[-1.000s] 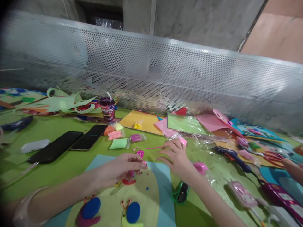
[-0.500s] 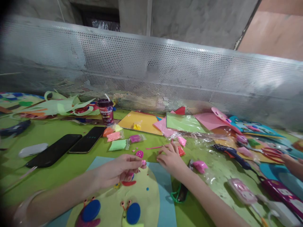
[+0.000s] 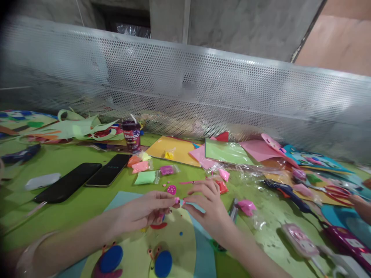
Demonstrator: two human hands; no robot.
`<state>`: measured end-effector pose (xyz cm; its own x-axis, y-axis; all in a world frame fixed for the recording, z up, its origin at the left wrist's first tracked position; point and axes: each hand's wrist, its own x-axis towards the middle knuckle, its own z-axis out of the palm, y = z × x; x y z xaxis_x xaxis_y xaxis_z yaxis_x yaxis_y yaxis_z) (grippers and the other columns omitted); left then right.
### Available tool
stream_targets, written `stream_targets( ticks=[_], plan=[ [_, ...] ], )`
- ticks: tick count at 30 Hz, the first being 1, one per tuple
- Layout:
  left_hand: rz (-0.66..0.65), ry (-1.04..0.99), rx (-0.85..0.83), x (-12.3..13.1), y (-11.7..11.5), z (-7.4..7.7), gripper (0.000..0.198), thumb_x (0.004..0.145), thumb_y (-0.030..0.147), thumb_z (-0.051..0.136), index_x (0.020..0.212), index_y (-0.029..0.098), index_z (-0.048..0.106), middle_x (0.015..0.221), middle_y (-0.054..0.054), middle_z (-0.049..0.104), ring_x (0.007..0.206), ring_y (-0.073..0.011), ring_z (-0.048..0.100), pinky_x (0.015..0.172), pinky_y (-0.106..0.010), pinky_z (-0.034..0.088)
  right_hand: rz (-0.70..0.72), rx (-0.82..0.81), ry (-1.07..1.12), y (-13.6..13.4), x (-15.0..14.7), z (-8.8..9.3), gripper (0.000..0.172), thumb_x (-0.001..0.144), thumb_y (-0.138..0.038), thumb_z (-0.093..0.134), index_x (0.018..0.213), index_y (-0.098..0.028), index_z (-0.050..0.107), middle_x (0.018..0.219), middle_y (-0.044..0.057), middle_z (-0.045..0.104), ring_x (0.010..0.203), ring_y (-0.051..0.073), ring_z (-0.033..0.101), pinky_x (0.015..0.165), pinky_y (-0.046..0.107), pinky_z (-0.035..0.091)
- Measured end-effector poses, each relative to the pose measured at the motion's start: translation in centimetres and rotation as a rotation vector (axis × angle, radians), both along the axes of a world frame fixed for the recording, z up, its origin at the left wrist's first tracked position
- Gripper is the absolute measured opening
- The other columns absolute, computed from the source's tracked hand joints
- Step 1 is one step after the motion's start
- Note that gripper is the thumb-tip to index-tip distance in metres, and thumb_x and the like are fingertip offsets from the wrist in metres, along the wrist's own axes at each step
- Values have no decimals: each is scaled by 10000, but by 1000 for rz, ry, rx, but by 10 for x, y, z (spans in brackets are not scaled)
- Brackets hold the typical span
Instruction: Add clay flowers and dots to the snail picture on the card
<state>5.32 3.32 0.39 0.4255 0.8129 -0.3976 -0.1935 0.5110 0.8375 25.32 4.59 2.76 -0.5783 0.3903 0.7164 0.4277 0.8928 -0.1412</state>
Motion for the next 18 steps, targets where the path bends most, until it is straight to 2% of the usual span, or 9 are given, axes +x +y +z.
stream_targets(
  ticks=[5,10,18],
  plan=[
    [-42,-8,4,1,-2,0,331,603,409,768,783,165,636,616,41,519,458,-41,393,485,-199,357,-39,124,7,-7,-3,-2,71,804,-171,632,827,-238,630,855,17,648,917,201,546,912,454,378],
    [-31,-45,-11,2,-5,-1,313,590,359,786,778,167,625,652,26,520,557,-73,445,503,-204,345,-69,193,-1,-10,-5,-4,66,827,-191,605,841,-245,641,884,26,645,897,190,555,923,451,374],
    [-27,-58,16,4,-6,-4,328,588,367,783,800,161,640,674,11,556,571,-80,462,492,-198,336,-102,198,-19,-10,-5,-7,87,844,-216,581,868,-267,647,928,31,624,917,190,538,918,444,391]
  ],
)
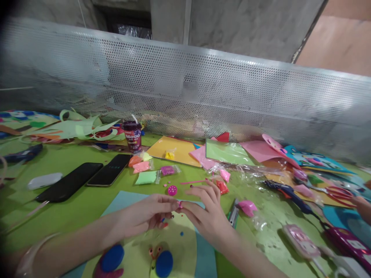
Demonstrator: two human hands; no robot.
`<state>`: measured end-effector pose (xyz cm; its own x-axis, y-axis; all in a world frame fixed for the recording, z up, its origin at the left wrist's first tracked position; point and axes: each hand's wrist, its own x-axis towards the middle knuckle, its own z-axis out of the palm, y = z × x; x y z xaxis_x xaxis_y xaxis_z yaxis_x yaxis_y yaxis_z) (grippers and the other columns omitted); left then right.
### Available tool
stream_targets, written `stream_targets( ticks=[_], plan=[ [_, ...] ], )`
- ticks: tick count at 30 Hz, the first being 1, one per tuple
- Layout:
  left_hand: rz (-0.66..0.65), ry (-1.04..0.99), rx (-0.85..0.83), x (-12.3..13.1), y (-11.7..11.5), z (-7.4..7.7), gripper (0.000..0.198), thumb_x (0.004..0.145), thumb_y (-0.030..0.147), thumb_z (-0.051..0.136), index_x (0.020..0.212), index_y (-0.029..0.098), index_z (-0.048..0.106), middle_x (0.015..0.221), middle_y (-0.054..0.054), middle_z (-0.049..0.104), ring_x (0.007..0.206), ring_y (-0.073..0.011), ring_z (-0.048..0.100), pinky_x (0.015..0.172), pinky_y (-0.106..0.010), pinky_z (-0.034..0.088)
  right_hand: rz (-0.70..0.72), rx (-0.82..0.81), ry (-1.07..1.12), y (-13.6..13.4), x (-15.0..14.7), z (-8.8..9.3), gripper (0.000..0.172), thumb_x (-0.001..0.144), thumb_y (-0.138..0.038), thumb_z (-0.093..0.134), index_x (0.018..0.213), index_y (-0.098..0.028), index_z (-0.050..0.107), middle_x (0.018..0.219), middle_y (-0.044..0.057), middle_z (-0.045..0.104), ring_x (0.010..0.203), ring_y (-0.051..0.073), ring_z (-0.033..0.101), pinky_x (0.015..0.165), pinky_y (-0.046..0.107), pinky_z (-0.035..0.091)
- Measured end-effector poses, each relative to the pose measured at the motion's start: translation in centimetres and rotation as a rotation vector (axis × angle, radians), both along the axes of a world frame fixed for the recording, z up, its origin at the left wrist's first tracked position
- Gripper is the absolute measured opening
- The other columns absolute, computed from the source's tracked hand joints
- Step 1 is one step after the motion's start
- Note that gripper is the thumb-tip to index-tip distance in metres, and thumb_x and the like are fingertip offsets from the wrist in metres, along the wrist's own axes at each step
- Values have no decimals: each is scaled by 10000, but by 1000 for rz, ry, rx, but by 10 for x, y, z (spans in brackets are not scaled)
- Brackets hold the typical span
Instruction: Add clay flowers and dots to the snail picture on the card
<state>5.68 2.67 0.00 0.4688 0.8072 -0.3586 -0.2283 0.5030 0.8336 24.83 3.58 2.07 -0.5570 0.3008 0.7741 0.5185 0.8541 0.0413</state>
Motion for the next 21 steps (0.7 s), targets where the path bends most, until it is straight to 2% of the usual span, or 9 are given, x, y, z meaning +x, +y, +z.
stream_targets(
  ticks=[8,15,21],
  plan=[
    [11,13,28,0,0,-4,305,613,352,765,821,163,646,706,6,590,565,-75,483,498,-193,372,1,-16,-23,2,1,-2,113,843,-207,581,925,-264,633,951,36,620,922,191,532,906,435,394],
    [-2,179,96,-1,-1,-2,330,631,393,734,867,174,662,711,-1,612,568,-82,521,520,-196,392,24,-71,-55,3,2,-1,114,854,-242,567,930,-262,650,988,44,620,947,202,528,893,435,403],
    [-21,153,110,-1,-1,1,372,625,437,736,872,169,658,702,-1,602,571,-78,504,529,-192,391,33,-106,-34,4,3,-3,94,853,-234,575,915,-257,641,996,44,605,949,202,523,904,454,377]
  ],
)
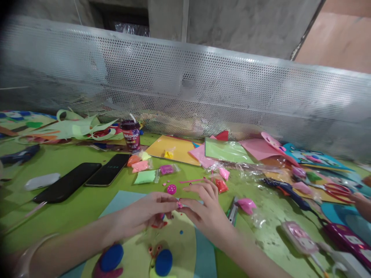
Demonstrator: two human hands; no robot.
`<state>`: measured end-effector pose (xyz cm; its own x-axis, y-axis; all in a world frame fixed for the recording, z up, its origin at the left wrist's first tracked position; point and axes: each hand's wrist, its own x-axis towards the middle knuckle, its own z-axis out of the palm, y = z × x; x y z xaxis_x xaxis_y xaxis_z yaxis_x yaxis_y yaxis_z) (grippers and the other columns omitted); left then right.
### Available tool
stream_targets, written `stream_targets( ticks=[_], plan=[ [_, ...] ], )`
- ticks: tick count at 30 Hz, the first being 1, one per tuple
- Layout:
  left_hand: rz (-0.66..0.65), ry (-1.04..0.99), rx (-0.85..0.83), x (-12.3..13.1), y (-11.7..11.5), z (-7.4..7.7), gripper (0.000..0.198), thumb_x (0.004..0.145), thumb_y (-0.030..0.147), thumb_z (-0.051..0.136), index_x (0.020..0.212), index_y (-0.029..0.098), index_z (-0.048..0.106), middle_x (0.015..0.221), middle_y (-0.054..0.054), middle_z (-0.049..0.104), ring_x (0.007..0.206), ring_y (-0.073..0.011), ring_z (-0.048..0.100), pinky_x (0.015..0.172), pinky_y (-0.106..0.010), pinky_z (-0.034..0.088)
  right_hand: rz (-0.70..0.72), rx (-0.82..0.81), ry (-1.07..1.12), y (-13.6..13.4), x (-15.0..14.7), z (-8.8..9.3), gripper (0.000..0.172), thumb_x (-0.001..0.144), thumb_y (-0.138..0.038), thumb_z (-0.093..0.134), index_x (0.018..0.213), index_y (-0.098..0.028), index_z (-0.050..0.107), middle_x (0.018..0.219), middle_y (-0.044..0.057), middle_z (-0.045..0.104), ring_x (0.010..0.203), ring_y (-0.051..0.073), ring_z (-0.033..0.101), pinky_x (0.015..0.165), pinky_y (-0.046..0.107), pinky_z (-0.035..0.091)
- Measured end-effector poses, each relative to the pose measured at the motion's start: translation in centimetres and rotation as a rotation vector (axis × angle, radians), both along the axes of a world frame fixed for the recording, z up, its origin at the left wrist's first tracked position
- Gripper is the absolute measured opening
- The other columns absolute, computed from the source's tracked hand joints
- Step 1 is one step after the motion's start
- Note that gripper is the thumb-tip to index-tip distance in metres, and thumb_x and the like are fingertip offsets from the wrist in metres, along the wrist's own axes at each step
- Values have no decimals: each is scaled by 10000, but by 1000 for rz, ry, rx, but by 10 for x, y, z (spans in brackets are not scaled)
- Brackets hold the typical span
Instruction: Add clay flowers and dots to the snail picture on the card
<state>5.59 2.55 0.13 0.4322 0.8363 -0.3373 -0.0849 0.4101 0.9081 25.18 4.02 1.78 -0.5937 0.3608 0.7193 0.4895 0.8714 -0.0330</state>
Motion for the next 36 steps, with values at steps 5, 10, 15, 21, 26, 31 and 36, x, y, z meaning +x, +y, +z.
stream_targets(
  ticks=[5,10,15,21,26,31,36],
  plan=[
    [41,-6,-50,1,0,3,353,660,484,694,810,169,641,688,4,605,525,-68,499,495,-186,382,7,0,-9,-2,-2,0,112,848,-194,579,928,-250,631,1010,48,587,948,197,509,884,440,390],
    [15,12,-33,1,0,2,336,642,431,727,834,165,652,710,-4,612,540,-69,509,489,-183,388,16,-4,-47,9,7,-1,139,829,-284,611,961,-245,630,1021,52,603,960,206,510,893,448,380],
    [123,-31,-96,0,-1,11,298,622,388,752,783,160,646,719,6,604,506,-55,459,470,-189,400,-120,-68,-206,46,40,-9,160,853,-351,560,877,-242,675,946,45,650,978,241,512,891,485,376],
    [205,-134,-92,0,1,15,253,617,326,770,752,143,660,860,-48,643,579,-59,484,453,-163,360,-191,-165,-385,59,51,-22,52,779,-280,659,802,-277,706,890,10,666,992,261,520,909,494,357],
    [205,-174,-121,-2,2,12,247,626,328,761,765,148,665,880,-51,643,609,-79,495,452,-169,321,-140,-137,-349,57,43,-23,63,768,-222,663,749,-277,687,823,-22,671,942,222,545,905,446,361],
    [209,-189,-126,-3,1,12,269,605,349,774,770,159,679,856,-30,633,604,-74,478,459,-164,316,-108,-115,-253,46,32,-11,89,832,-291,599,777,-246,651,866,7,672,905,213,555,856,438,376],
    [187,-128,-153,-2,2,13,340,572,411,784,785,166,685,749,-5,605,501,-49,419,483,-181,368,-27,-51,-126,28,22,8,71,849,-223,577,805,-242,630,863,9,665,866,194,561,797,410,395]
  ],
)
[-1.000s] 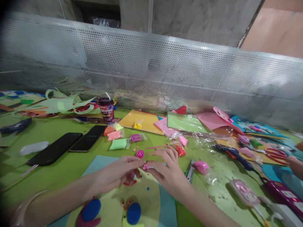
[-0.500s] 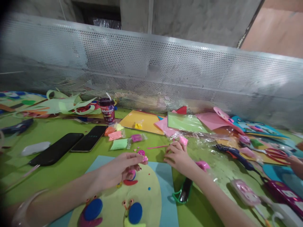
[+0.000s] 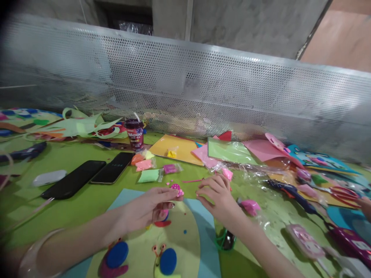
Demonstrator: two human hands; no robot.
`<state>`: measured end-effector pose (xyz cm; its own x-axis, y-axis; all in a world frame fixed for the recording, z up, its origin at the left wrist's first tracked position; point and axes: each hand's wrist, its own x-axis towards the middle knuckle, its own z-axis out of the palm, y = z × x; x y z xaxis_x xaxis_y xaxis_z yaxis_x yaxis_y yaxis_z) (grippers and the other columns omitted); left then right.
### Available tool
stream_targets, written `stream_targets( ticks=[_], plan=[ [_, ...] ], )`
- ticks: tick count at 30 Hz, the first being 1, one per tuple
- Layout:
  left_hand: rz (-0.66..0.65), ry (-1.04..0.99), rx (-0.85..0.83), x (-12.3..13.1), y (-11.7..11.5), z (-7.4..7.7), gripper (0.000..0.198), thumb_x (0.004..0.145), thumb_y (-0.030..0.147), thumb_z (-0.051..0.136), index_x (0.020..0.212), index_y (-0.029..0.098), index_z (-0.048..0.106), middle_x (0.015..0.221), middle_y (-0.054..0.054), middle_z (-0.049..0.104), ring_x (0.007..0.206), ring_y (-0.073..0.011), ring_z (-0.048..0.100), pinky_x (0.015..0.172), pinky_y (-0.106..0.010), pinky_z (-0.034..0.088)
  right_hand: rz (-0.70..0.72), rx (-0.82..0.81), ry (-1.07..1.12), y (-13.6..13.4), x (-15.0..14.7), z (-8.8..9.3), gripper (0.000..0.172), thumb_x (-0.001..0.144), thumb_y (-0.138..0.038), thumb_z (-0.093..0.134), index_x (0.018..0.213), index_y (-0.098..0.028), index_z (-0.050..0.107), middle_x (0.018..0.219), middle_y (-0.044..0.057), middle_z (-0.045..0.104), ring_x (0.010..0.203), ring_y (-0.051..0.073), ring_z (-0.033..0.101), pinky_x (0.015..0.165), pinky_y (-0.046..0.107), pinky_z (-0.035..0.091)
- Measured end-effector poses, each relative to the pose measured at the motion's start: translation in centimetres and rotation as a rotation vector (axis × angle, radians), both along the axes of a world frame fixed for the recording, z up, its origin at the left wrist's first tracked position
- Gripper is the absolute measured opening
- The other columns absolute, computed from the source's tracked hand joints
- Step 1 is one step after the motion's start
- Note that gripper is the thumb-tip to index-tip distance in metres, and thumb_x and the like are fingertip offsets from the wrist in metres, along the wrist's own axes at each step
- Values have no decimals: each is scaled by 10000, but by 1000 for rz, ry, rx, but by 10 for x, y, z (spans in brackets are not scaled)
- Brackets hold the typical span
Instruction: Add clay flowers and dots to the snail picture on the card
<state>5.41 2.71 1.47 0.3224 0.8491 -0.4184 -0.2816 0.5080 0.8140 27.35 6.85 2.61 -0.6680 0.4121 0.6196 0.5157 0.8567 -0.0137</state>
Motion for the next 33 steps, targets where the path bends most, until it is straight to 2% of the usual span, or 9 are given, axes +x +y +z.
stream_targets(
  ticks=[3,6,9,13,19,24,33],
  plan=[
    [-15,10,-21,1,-1,3,358,580,434,771,793,160,680,698,3,588,478,-46,406,471,-184,364,43,53,42,-9,-5,9,64,851,-207,575,838,-239,629,863,19,660,857,188,564,791,404,421],
    [-35,-5,-43,2,-3,3,352,600,425,758,813,157,676,752,-7,609,478,-39,393,466,-183,361,51,118,90,-20,-11,13,34,843,-227,594,838,-238,626,875,23,653,875,193,563,829,429,418],
    [-37,-88,-9,4,-4,1,303,594,357,776,798,157,676,831,-17,623,512,-37,420,439,-166,315,50,181,122,-31,-17,13,54,830,-202,612,872,-231,627,908,28,646,909,194,552,864,435,408],
    [-40,-168,-45,7,-6,-2,261,591,299,787,780,155,677,768,-2,601,554,-44,483,430,-153,298,49,221,127,-40,-24,10,92,834,-171,599,895,-227,639,938,33,640,901,182,544,868,412,415],
    [-34,-176,-66,10,-11,2,235,597,267,787,758,146,666,628,33,543,544,-52,498,452,-163,345,27,259,159,-43,-28,5,123,850,-156,569,871,-244,651,948,31,604,909,178,523,882,412,401],
    [-21,-147,-61,10,-12,3,243,591,274,790,748,143,658,634,25,553,536,-56,489,444,-176,335,21,253,161,-42,-28,4,137,861,-170,550,882,-264,647,966,28,587,912,180,524,881,426,406],
    [-38,-154,-32,10,-12,0,252,594,284,783,756,146,648,627,28,528,554,-66,477,462,-187,338,14,219,156,-39,-27,6,185,800,-141,601,939,-263,612,974,48,602,917,192,553,874,432,437]
  ],
)
